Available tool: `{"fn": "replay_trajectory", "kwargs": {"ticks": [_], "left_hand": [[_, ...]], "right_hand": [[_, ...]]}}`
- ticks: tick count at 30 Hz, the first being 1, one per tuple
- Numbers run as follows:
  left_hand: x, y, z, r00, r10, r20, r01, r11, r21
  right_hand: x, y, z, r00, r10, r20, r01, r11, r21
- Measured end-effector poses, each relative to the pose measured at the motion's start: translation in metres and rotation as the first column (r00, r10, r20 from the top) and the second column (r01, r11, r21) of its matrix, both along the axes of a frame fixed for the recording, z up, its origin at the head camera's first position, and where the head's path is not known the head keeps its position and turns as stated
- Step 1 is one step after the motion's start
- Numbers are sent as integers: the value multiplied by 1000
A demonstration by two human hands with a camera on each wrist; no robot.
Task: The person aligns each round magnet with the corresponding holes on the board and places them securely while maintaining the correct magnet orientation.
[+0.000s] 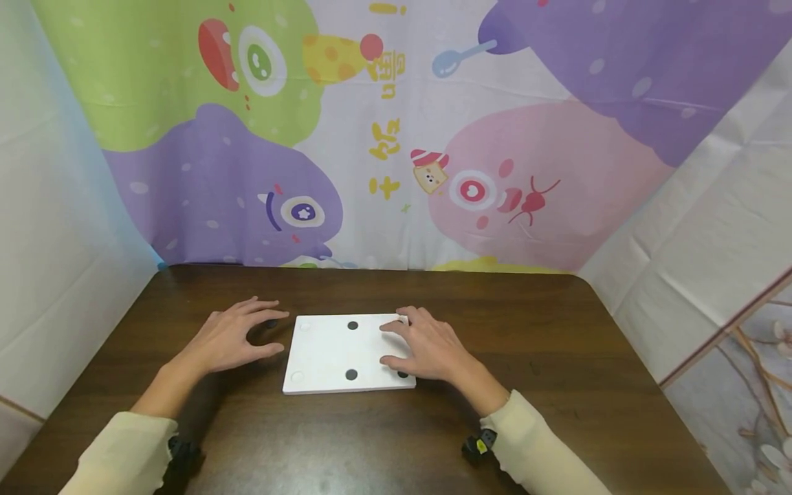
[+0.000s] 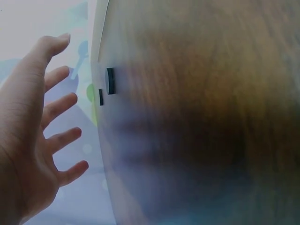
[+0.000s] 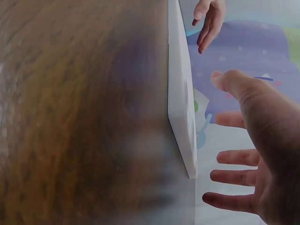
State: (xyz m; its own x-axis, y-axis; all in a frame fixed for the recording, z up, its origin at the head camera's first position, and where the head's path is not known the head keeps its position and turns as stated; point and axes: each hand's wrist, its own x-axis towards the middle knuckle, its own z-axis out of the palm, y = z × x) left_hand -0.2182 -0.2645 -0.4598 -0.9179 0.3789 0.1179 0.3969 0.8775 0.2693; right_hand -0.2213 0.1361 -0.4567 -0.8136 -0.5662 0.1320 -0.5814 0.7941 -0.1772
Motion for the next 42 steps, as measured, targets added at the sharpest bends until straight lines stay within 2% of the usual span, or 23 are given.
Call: {"fn": "replay_trajectory", "kwargs": {"ticks": [12,23,32,42], "left_hand": [[-3,1,-1,999,30,-26,-30,999,-28],[-7,2,-4,998,40,-54,-40,999,3],[-10,3,-4,997,65,-49,-65,998,6],[-14,1,-7,994,68,-87,-70,997,-23]], "right_hand": [[-1,0,1,997,-33,71,31,999,34],[1,-1,-2,987,-56,152,49,998,49],[1,-3,-4,981,-59,184,49,997,61],[1,-4,-4,977,-62,203,50,997,65]]}}
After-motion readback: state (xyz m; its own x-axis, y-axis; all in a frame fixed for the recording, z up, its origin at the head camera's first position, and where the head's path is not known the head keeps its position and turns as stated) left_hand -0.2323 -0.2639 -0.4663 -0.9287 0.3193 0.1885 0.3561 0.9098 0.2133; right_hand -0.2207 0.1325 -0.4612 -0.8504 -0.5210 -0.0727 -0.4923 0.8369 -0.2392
